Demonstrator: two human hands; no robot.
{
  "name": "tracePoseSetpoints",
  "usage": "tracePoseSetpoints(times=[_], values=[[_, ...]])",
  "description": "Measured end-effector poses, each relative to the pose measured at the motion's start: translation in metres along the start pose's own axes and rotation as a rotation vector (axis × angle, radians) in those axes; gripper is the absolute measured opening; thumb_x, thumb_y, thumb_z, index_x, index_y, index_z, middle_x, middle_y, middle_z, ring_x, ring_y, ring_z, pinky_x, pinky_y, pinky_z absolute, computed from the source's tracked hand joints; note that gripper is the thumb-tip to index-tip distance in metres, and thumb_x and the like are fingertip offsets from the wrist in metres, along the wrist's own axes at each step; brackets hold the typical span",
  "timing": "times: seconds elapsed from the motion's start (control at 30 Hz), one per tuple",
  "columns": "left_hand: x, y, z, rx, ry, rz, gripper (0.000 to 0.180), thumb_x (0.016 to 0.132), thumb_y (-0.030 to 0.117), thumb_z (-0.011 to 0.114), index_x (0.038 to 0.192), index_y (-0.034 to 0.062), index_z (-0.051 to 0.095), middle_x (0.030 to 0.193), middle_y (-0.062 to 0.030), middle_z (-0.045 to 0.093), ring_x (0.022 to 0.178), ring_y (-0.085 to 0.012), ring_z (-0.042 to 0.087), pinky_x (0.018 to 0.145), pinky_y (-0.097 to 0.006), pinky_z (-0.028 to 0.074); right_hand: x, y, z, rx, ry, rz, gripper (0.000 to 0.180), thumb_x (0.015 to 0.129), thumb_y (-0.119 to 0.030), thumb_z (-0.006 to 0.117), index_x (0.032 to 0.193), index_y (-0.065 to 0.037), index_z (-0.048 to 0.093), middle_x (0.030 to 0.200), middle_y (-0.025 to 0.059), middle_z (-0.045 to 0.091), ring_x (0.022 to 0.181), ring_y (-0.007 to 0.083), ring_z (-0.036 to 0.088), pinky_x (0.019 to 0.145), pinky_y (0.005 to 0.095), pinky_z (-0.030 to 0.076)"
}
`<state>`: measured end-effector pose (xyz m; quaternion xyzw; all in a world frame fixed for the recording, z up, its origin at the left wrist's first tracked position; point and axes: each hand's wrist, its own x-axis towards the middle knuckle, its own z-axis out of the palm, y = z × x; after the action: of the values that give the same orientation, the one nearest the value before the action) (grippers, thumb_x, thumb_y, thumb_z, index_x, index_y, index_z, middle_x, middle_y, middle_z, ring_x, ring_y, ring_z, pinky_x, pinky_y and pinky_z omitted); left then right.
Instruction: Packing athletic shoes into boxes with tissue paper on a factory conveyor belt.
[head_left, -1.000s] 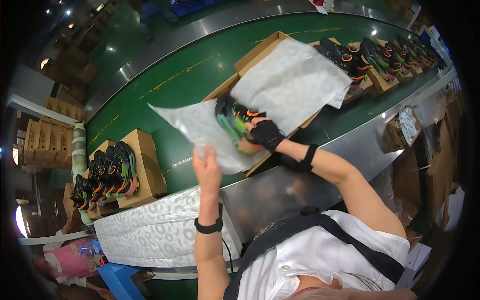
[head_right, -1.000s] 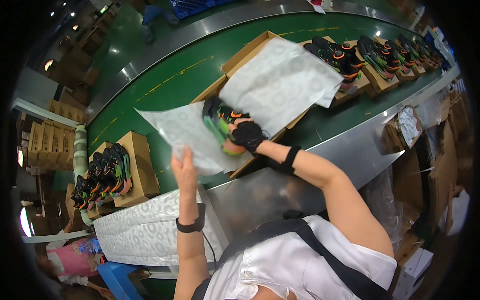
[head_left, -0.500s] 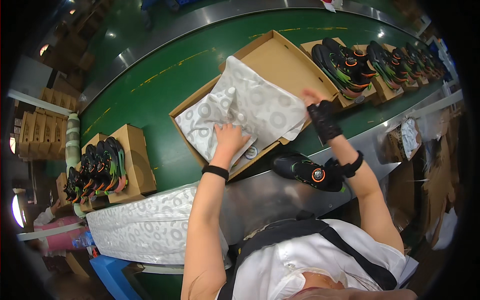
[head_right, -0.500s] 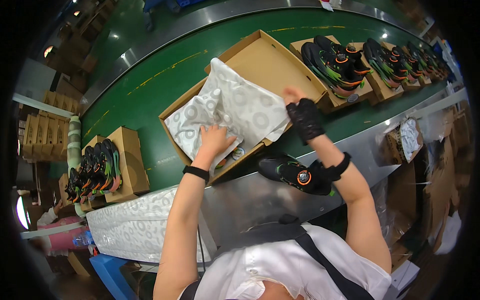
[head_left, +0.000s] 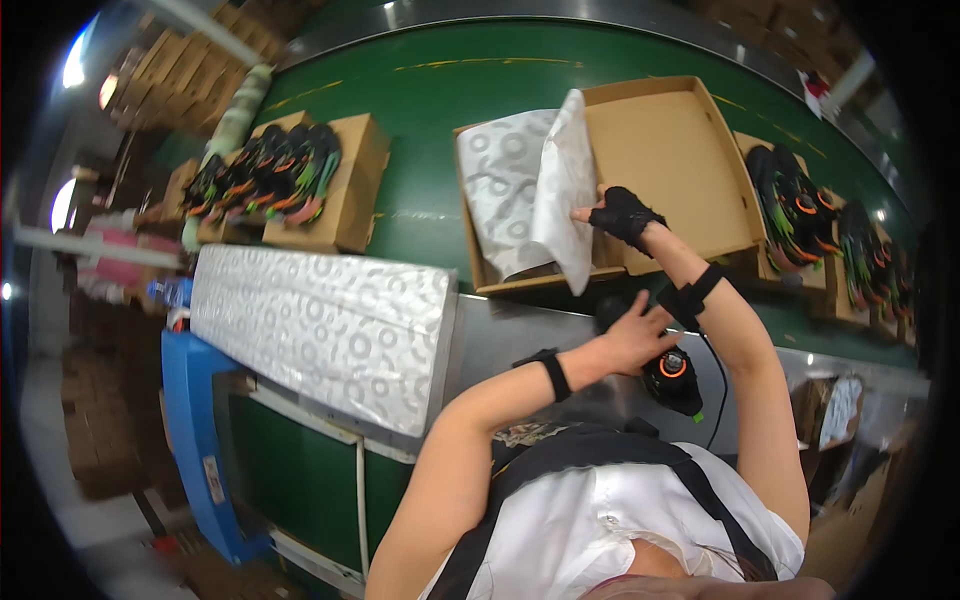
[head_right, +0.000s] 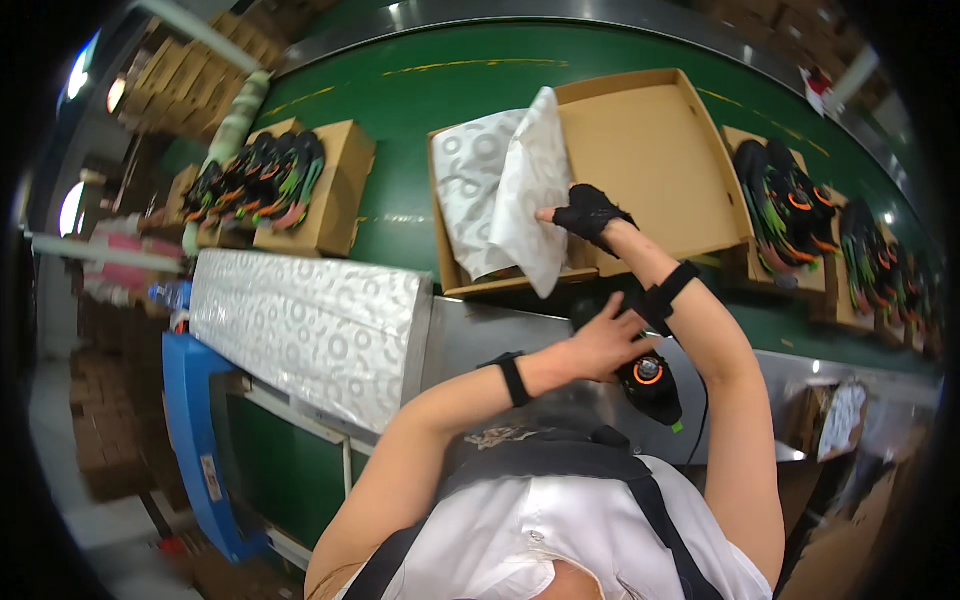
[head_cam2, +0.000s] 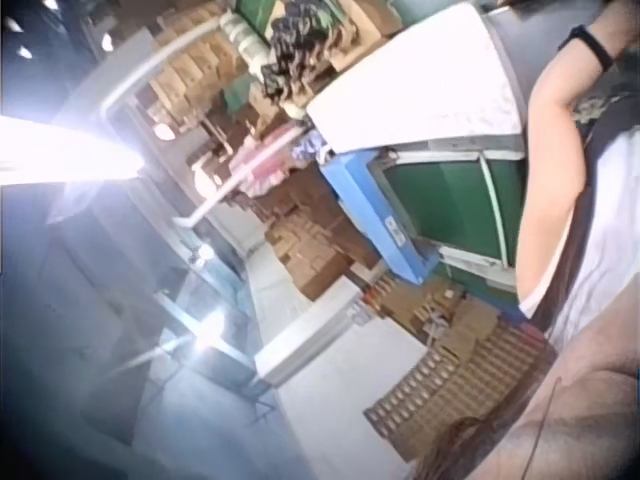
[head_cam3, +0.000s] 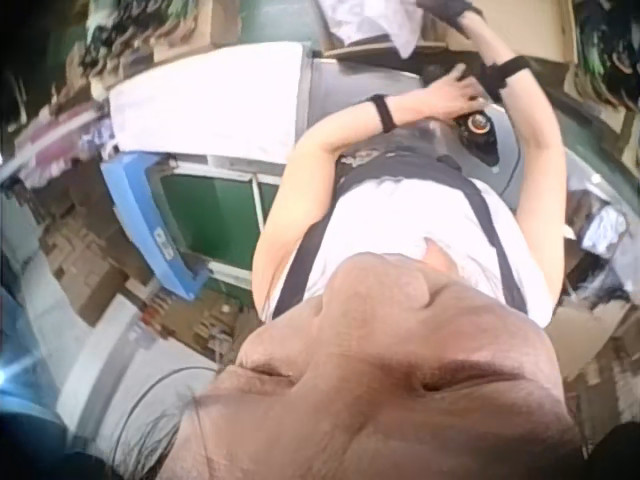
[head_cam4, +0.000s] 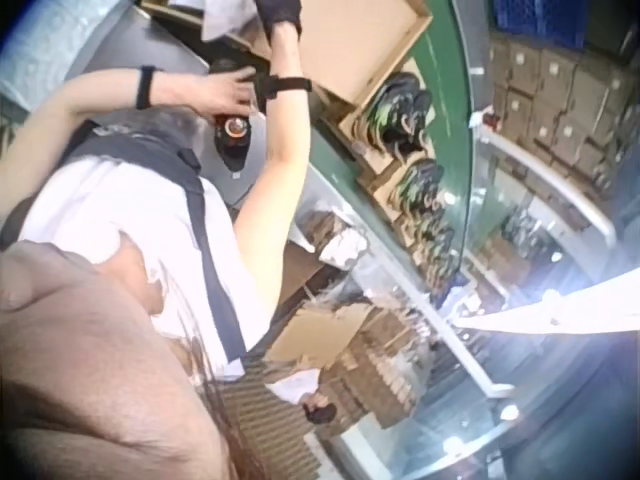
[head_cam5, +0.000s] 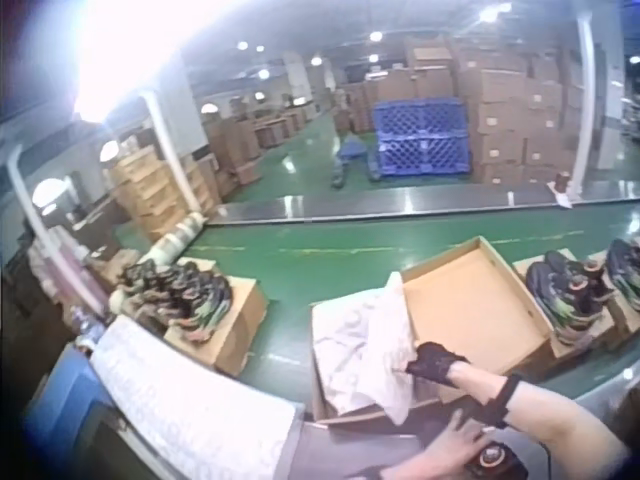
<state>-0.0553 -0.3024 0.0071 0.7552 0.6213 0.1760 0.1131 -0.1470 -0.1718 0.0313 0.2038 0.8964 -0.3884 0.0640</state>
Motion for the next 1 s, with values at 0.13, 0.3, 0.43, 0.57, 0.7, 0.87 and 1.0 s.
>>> tracePoseSetpoints(times=[0.13, 0.3, 0.43, 0.57, 0.7, 0.87, 1.0], values=[[0.006, 0.008, 0.025, 0.042, 0.015, -0.080, 0.072, 0.042, 0.029, 0.076, 0.106, 0.0111, 0.046, 0.114, -0.0123, 0.041, 0.115, -0.0276, 0.033, 0.094, -0.053, 0.020, 0.024, -0.005, 0.043, 0.004, -0.288, 0.191, 0.054, 0.062, -0.046, 0.064, 0.078, 0.005, 0.052, 0.051, 0.0084, 0.050, 0.041, 0.0160, 0.048, 0.037, 0.0285, 0.037], [-0.016, 0.030, 0.016, 0.012, 0.054, -0.213, 0.064, 0.047, 0.032, 0.073, 0.100, 0.0049, 0.048, 0.117, -0.0114, 0.041, 0.114, -0.0252, 0.036, 0.094, -0.051, 0.022, 0.046, 0.033, 0.089, 0.130, -0.153, 0.267, 0.043, 0.060, -0.036, 0.068, 0.072, 0.003, 0.053, 0.052, 0.0091, 0.051, 0.041, 0.0168, 0.049, 0.038, 0.0298, 0.039], [-0.065, 0.038, -0.004, -0.212, 0.293, -0.438, 0.062, 0.050, 0.031, 0.071, 0.099, 0.0011, 0.047, 0.124, -0.0186, 0.035, 0.113, -0.0289, 0.037, 0.091, -0.048, 0.027, 0.042, 0.024, 0.070, -0.435, 0.088, -0.124, 0.035, 0.058, -0.022, 0.066, 0.082, 0.001, 0.054, 0.083, 0.0165, 0.057, 0.073, 0.0260, 0.056, 0.061, 0.0327, 0.045], [-0.119, 0.040, -0.046, -0.754, 0.531, -0.744, 0.067, 0.053, 0.028, 0.075, 0.105, -0.0029, 0.046, 0.114, -0.0202, 0.046, 0.099, -0.0277, 0.051, 0.084, -0.037, 0.039, 0.026, 0.005, -0.009, -0.282, 0.132, -0.365, 0.033, 0.064, -0.018, 0.060, 0.093, -0.006, 0.052, 0.085, 0.0168, 0.055, 0.083, 0.0302, 0.054, 0.071, 0.0357, 0.043], [-0.145, 0.005, -0.091, -1.183, 0.541, -0.832, 0.055, 0.062, 0.024, 0.071, 0.105, -0.0022, 0.049, 0.096, -0.0122, 0.057, 0.090, -0.0223, 0.056, 0.079, -0.032, 0.044, 0.008, 0.020, -0.126, -0.446, 0.779, -0.539, 0.029, 0.067, -0.013, 0.056, 0.095, -0.009, 0.051, 0.081, 0.0154, 0.056, 0.077, 0.0343, 0.054, 0.068, 0.0386, 0.043], [-0.137, -0.065, -0.127, -1.982, 0.997, -0.604, 0.046, 0.080, 0.033, 0.048, 0.111, -0.0011, 0.045, 0.105, -0.0155, 0.053, 0.092, -0.0262, 0.054, 0.082, -0.037, 0.043, -0.078, -0.032, -0.178, -0.020, 1.031, -0.417, 0.029, 0.073, -0.008, 0.056, 0.102, -0.007, 0.051, 0.072, 0.0039, 0.053, 0.055, 0.0123, 0.049, 0.053, 0.0217, 0.040], [-0.084, -0.145, -0.125, -2.164, 0.903, -0.562, 0.052, 0.081, 0.041, 0.045, 0.113, 0.0005, 0.043, 0.107, -0.0162, 0.051, 0.093, -0.0269, 0.053, 0.082, -0.039, 0.043, -0.124, -0.007, -0.149, 0.030, 0.949, -0.650, 0.027, 0.073, 0.001, 0.053, 0.099, -0.005, 0.053, 0.071, 0.0005, 0.053, 0.056, 0.0056, 0.047, 0.052, 0.0184, 0.040]])
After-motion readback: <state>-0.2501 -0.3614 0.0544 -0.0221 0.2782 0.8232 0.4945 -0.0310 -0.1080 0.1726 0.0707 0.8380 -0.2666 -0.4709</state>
